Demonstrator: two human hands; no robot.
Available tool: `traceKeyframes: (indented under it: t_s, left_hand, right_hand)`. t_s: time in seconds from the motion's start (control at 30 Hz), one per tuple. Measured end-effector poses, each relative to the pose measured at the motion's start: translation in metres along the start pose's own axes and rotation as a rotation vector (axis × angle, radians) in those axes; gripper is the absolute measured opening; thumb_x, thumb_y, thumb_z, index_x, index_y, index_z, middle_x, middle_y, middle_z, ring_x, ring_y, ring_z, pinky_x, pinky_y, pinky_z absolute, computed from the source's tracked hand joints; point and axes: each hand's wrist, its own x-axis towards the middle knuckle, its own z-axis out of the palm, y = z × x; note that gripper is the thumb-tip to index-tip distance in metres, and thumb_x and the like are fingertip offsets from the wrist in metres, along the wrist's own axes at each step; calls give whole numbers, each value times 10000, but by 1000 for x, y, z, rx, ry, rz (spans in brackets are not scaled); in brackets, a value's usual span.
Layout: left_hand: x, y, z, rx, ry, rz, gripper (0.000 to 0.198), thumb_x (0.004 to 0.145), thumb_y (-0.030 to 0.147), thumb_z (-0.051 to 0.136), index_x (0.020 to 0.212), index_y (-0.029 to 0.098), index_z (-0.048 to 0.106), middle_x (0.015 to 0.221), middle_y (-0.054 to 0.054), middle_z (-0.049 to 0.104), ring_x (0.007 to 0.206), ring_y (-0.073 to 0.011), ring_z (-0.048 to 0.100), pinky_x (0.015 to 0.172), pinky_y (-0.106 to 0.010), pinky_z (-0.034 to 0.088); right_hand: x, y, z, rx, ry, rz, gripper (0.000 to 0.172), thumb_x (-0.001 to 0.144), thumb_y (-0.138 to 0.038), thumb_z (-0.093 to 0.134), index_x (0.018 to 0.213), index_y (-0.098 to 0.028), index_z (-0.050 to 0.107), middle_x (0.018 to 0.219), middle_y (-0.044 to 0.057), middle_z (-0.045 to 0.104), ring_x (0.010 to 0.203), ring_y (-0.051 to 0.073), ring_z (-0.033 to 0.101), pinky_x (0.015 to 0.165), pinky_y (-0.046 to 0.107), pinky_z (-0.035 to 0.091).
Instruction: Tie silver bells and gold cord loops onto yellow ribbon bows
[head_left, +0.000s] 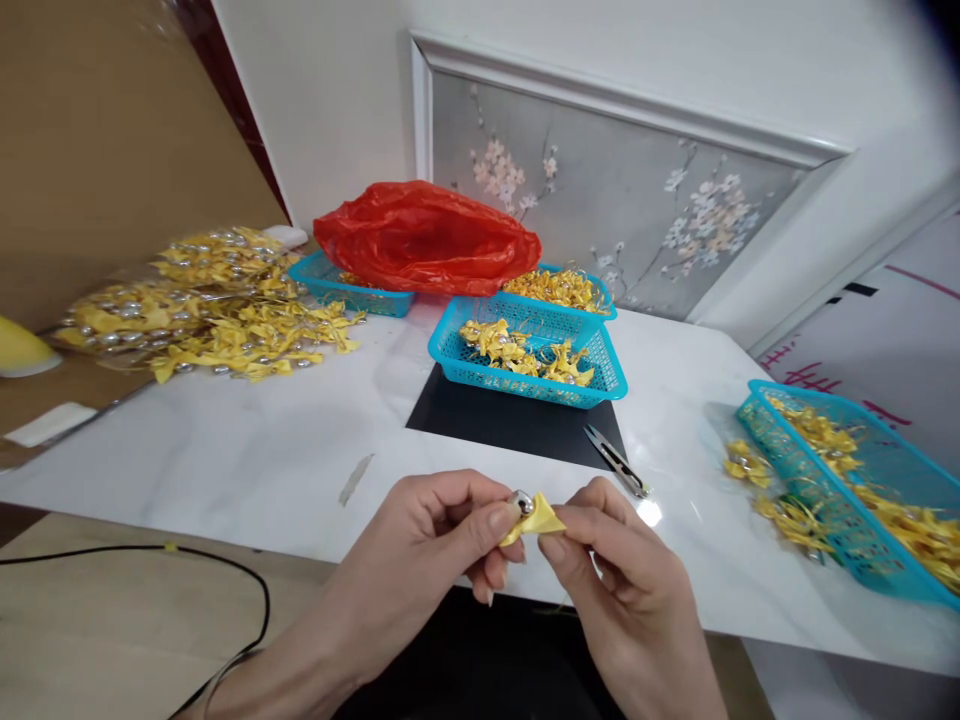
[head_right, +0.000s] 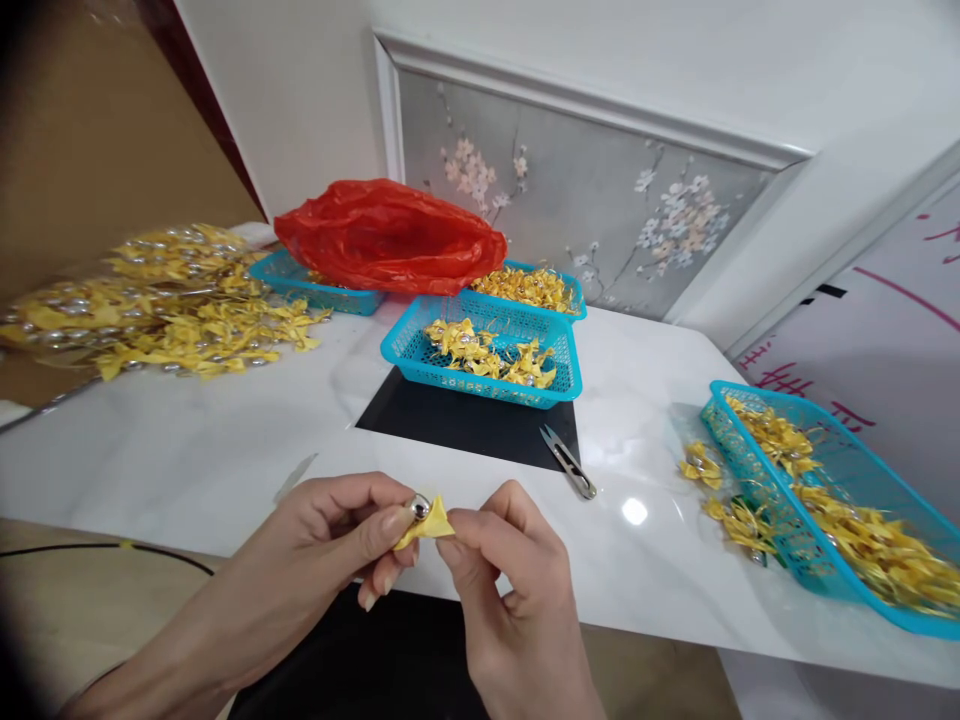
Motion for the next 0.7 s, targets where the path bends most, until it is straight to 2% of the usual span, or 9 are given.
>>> traceKeyframes:
  t_s: [0.13,0.27,0.5,0.7]
  left_hand:
    - [1,1,0,-6,9,-16,191,875,321,689,793,158,745,634,37,630,507,-45,545,466,-117,445]
    - [0,1,1,-9,1,-25,208,867,323,698,767,145,734,633,33,634,500,-43,543,462,-118,444]
    - [-1,0,1,-44,-24,-45,223,872,322,693,748,139,724,642,30,643,503,-42,542,462,-118,443]
    - [-4,0,-2,-41,6,19,113,861,284,715,912,188,749,651,35,675,577,-69,604,564,-146,509]
  right_hand:
    - [0,1,0,-17,12,-25,231,951,-128,539,1058,-253,701,784,14,504,712,154,516,566,271,425]
    - [2,1,1,-35,75,-7,201,942,-140,561,963,-256,724,755,9,501,691,146,507,534,257,404]
    - [4,3,3,-9,100,-36,113,909,-150,616,877,-221,698,726,-1,518,630,125,511,495,223,422]
    - [6,3,4,9,107,-37,109,913,-157,619,870,-211,703,725,4,536,650,131,547,532,231,459]
